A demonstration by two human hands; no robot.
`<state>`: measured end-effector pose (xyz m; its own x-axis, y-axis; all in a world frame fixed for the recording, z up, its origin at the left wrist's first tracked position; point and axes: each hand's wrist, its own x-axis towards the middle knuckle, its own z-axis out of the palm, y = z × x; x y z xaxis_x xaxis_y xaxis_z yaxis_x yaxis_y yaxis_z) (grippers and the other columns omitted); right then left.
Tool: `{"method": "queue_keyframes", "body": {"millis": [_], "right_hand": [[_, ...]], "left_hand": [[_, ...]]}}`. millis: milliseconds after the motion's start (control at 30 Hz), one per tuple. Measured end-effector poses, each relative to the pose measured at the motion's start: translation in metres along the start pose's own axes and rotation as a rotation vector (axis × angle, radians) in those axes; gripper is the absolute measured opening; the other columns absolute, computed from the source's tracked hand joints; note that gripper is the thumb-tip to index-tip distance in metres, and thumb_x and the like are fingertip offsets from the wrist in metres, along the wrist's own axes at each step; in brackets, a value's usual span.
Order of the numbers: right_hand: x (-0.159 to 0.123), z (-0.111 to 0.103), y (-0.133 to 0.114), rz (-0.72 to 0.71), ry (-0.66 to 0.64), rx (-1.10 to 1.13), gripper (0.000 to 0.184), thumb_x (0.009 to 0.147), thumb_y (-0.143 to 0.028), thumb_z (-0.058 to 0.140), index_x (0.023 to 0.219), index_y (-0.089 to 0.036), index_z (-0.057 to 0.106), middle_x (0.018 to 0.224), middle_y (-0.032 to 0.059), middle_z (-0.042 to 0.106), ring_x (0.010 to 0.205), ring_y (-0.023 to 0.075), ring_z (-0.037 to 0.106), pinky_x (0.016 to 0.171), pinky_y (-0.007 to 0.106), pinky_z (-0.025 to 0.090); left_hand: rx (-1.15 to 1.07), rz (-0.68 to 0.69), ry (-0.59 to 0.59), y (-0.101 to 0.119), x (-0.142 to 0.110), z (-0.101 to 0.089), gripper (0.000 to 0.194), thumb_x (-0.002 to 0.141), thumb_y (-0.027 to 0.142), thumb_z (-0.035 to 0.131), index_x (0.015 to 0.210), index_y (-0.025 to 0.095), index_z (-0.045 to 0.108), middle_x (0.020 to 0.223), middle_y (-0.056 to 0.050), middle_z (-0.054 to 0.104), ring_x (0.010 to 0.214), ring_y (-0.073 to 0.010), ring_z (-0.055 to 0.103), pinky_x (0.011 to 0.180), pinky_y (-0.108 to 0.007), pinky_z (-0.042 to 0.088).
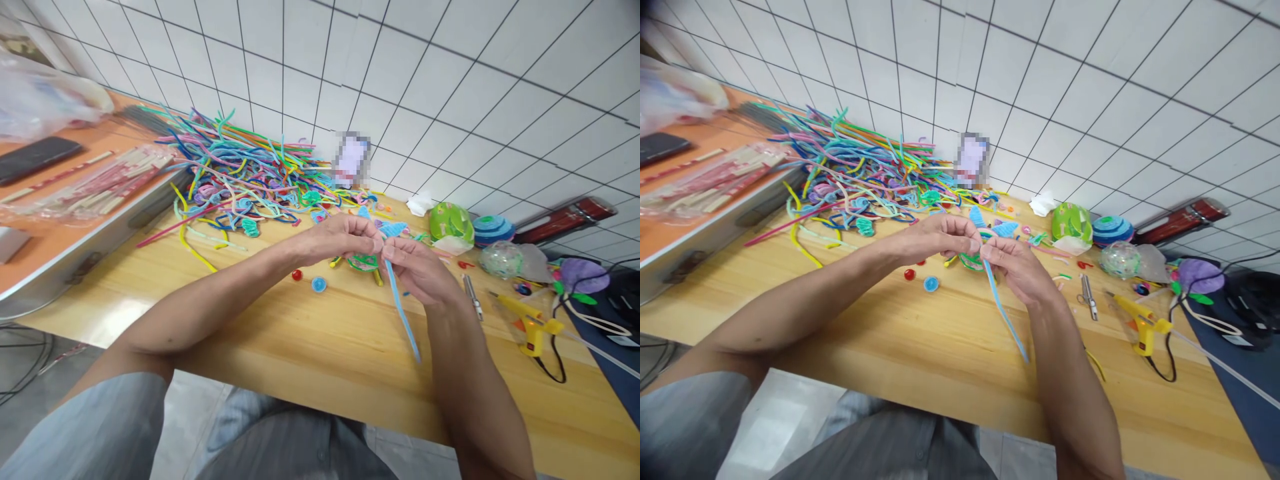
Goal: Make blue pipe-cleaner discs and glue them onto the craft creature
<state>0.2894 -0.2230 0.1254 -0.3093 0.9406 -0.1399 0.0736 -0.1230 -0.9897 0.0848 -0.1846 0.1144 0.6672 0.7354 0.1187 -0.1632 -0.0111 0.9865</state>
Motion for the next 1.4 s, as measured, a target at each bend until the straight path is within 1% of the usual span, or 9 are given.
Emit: {"method": "queue_keyframes", "body": {"millis": [133, 300, 400, 633, 733, 933, 1133, 1233, 1400], "right_hand": [[-0.002, 0.002, -0.001, -0.003, -0.011, 0.003, 0.047, 0.065, -0.061, 0.093, 0.066, -0.021, 0.068, 0.061, -0.0019, 0.058, 0.057, 0.0116, 0.047, 0.053, 0.026, 0.038], [0.009, 0.015, 0.015, -0.120, 0.136, 0.172, 0.044, 0.066, -0.055, 0.095, 0.070, -0.023, 0.065, 0.069, -0.0022, 0.060, 0.061, 0.0122, 0.051, 0.057, 0.026, 0.044], [0.014, 0.017, 0.019, -0.118, 0.135, 0.174, 0.044, 0.067, -0.057, 0.094, 0.074, -0.023, 0.066, 0.071, -0.0013, 0.061, 0.064, 0.0137, 0.054, 0.056, 0.027, 0.046], [0.003, 0.003, 0.004, -0.033, 0.027, 0.050, 0.047, 0.064, -0.059, 0.094, 0.064, -0.020, 0.066, 0.062, -0.0019, 0.056, 0.059, 0.0114, 0.045, 0.054, 0.025, 0.037], [0.001, 0.006, 0.004, -0.061, 0.056, 0.068, 0.047, 0.062, -0.057, 0.096, 0.066, -0.020, 0.069, 0.064, -0.0019, 0.057, 0.060, 0.0108, 0.044, 0.055, 0.024, 0.038], [0.004, 0.015, 0.007, -0.131, 0.120, 0.193, 0.046, 0.060, -0.054, 0.098, 0.066, -0.021, 0.067, 0.071, 0.0002, 0.064, 0.065, 0.0129, 0.052, 0.059, 0.025, 0.045], [0.001, 0.006, 0.002, -0.055, 0.055, 0.112, 0.046, 0.065, -0.056, 0.093, 0.064, -0.020, 0.066, 0.062, -0.0013, 0.058, 0.057, 0.0109, 0.045, 0.052, 0.025, 0.036], [0.000, 0.004, 0.002, -0.036, 0.021, 0.045, 0.049, 0.066, -0.060, 0.092, 0.062, -0.019, 0.065, 0.059, -0.0017, 0.055, 0.057, 0.0108, 0.043, 0.052, 0.026, 0.033], [0.004, 0.011, 0.010, -0.111, 0.079, 0.128, 0.048, 0.065, -0.058, 0.095, 0.068, -0.020, 0.066, 0.066, -0.0017, 0.056, 0.061, 0.0110, 0.046, 0.057, 0.025, 0.038]], "left_hand": [[0.079, 0.004, 0.008, 0.008, -0.003, -0.003, 0.014, 0.078, 0.026, 0.077, 0.078, 0.013, 0.071, 0.064, 0.003, 0.058, 0.055, -0.0063, 0.045, 0.051, -0.019, 0.030], [-0.248, 0.018, 0.193, -0.014, 0.002, 0.019, 0.022, 0.084, 0.030, 0.074, 0.072, 0.015, 0.062, 0.059, 0.004, 0.051, 0.046, -0.0050, 0.036, 0.044, -0.020, 0.024], [-0.372, -0.023, 0.279, -0.024, 0.005, 0.025, 0.026, 0.088, 0.033, 0.071, 0.072, 0.017, 0.058, 0.055, 0.005, 0.048, 0.043, -0.0059, 0.036, 0.042, -0.019, 0.025], [-0.016, 0.035, 0.018, 0.001, 0.001, -0.003, 0.019, 0.078, 0.029, 0.081, 0.079, 0.012, 0.072, 0.066, 0.002, 0.061, 0.055, -0.0053, 0.045, 0.050, -0.018, 0.032], [-0.068, 0.036, 0.059, 0.004, -0.002, 0.003, 0.021, 0.076, 0.029, 0.083, 0.076, 0.012, 0.071, 0.064, 0.003, 0.059, 0.053, -0.0048, 0.042, 0.048, -0.018, 0.029], [-0.502, -0.058, 0.240, -0.012, -0.003, 0.033, 0.027, 0.080, 0.033, 0.081, 0.074, 0.014, 0.063, 0.070, 0.002, 0.058, 0.047, -0.0030, 0.039, 0.043, -0.018, 0.027], [-0.079, 0.026, 0.028, 0.000, -0.001, 0.003, 0.020, 0.084, 0.031, 0.077, 0.082, 0.012, 0.072, 0.070, 0.001, 0.061, 0.054, -0.0046, 0.043, 0.049, -0.018, 0.030], [0.070, 0.057, 0.012, 0.010, -0.003, -0.005, 0.017, 0.082, 0.027, 0.080, 0.080, 0.012, 0.072, 0.065, 0.003, 0.059, 0.056, -0.0053, 0.044, 0.052, -0.019, 0.031], [-0.131, 0.051, 0.144, 0.003, -0.005, 0.016, 0.024, 0.078, 0.032, 0.081, 0.076, 0.013, 0.068, 0.063, 0.004, 0.057, 0.050, -0.0047, 0.039, 0.047, -0.020, 0.027]]}}
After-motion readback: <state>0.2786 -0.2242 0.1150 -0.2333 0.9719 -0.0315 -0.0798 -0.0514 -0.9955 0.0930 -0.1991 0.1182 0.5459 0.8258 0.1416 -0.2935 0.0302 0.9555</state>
